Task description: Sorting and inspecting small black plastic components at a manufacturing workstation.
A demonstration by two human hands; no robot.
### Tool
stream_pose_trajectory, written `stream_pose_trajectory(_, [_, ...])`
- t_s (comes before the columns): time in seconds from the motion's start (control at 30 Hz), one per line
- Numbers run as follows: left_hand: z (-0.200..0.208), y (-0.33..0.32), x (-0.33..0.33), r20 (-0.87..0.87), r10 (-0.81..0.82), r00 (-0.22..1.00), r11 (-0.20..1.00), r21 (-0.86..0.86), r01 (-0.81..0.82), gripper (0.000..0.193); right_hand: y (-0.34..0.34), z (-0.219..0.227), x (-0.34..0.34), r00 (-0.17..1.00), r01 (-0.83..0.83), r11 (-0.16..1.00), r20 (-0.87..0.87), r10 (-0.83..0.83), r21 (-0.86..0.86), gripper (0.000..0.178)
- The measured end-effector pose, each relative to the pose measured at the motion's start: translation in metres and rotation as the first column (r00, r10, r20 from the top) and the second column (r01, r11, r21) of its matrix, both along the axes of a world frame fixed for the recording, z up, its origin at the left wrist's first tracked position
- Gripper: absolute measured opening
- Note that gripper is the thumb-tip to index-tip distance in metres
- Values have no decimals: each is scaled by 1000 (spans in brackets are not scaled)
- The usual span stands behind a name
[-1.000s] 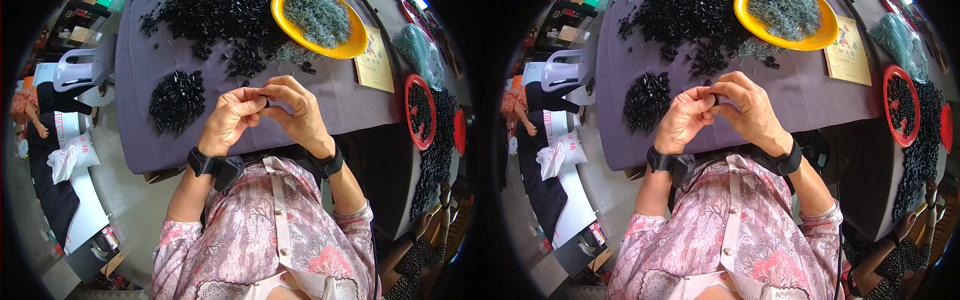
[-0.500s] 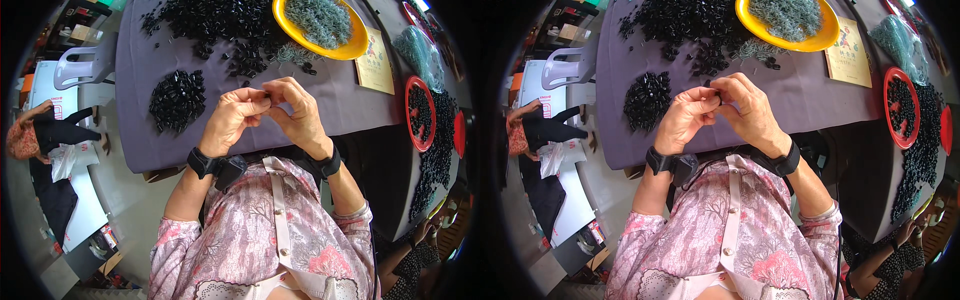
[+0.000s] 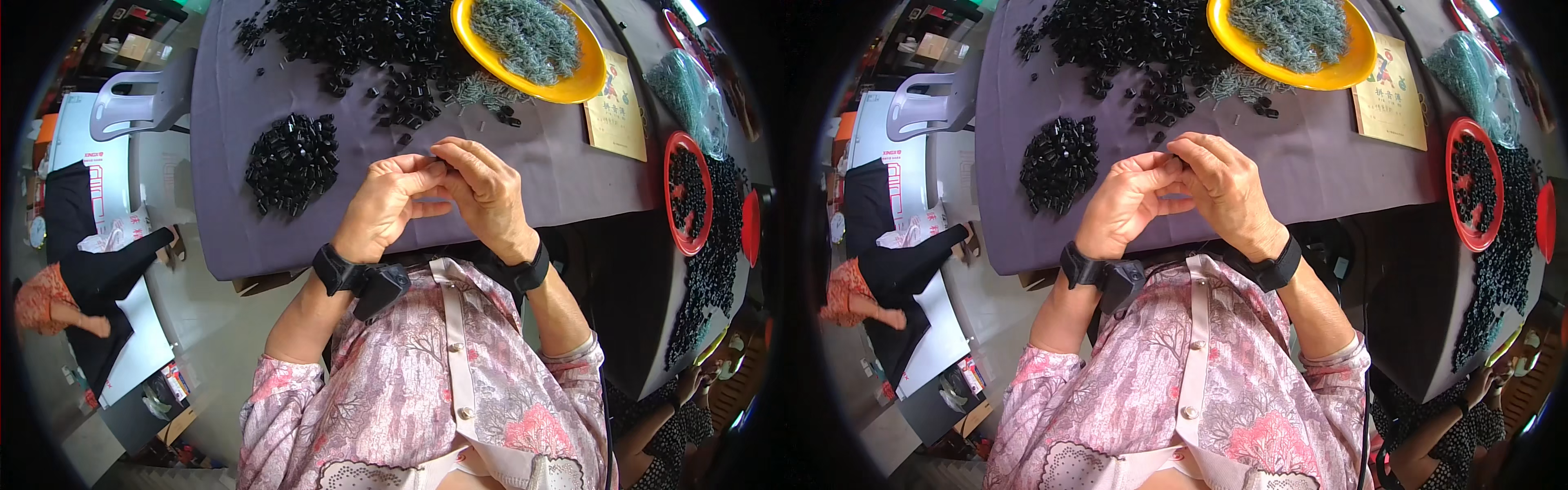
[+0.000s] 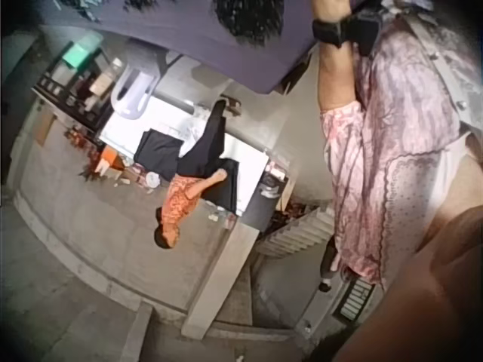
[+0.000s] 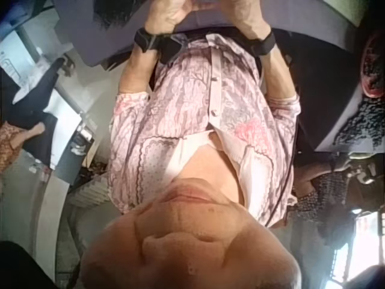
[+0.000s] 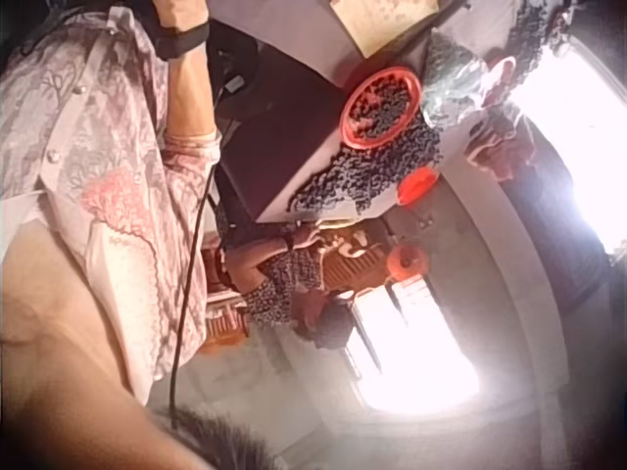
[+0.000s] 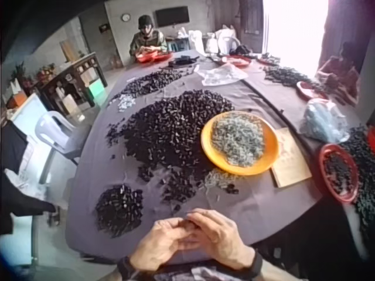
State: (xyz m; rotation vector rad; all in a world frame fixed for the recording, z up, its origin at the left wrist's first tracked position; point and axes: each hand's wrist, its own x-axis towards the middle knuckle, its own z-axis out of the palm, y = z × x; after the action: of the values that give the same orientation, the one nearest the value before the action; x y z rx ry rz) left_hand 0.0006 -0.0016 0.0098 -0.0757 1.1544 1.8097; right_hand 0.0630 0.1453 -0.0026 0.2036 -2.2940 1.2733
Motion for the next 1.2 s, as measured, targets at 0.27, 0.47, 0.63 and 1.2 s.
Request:
stream_pose_trajectory(0.27, [-25,1,3,5,0,1000,1000,-22,0,15,-6,-17,9,995,96,986,-51,-90,136,29])
stream_pose_trajectory(0.47, [-22,1,-3,-43,-6,999,998,-58,4,13,-11,-16,6,993,113,990,-43,-109,81,23])
stream_pose_trajectory(0.63, [-14,-10,-6,-290,-131,948,961,-273,50,17,-22,-22,4,997,67,996,21,-68,62,31])
stream_pose_trajectory(1.2, [-10,-80,-48,-679,-516,523,290,-713,-639,27,42,-32,-35,883,165,824,291,-368,542,9])
